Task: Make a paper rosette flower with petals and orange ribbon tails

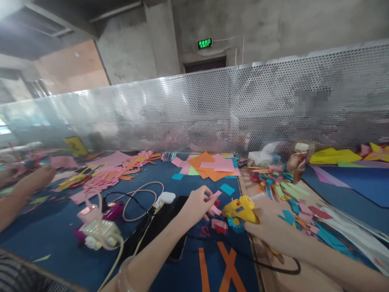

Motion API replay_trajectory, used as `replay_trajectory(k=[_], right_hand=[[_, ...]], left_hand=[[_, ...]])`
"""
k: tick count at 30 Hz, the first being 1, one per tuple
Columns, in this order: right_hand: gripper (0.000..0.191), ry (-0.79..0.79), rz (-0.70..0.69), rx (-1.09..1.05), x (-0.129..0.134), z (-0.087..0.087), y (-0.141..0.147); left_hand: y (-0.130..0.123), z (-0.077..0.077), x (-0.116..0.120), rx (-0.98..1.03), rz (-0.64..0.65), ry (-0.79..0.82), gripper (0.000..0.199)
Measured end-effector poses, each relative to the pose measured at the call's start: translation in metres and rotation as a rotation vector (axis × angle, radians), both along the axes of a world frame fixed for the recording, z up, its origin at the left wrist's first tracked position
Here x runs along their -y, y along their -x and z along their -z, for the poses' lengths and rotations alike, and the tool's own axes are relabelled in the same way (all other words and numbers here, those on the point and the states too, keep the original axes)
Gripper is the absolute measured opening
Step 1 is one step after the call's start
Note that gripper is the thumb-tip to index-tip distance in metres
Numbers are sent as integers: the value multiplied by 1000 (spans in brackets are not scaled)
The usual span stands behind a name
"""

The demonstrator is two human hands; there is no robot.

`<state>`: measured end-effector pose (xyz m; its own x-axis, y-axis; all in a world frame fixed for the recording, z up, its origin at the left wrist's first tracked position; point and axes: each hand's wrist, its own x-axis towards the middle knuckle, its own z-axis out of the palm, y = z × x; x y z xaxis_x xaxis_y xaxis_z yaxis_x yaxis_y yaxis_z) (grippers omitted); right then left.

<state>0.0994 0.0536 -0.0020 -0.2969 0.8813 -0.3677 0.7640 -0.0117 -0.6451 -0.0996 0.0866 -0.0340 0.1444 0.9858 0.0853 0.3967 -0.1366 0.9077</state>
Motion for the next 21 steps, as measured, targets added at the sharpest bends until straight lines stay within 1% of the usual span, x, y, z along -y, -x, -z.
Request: replay_trajectory(k=[6,8,11,14,18,21], right_hand=[[18,18,73,6,1,3,0],[18,5,64,-2,2,1,0],[16,-57,28,-23,5,-5,1],[15,-75,36,-22,5,-7,0],[20,-83,83,-10,1,-4,-5],[18,-110,84,37,-4,3,-9]], left_hand=[[0,1,-1,6,-9,1,29],[0,1,-1,8,-10,2,30],[0,1,-1,11,-7,3,30],[0,1,0,13,-6,6,29],[0,-1,1,9,-12,-2,27],[1,-1,1,6,-14,-3,26]])
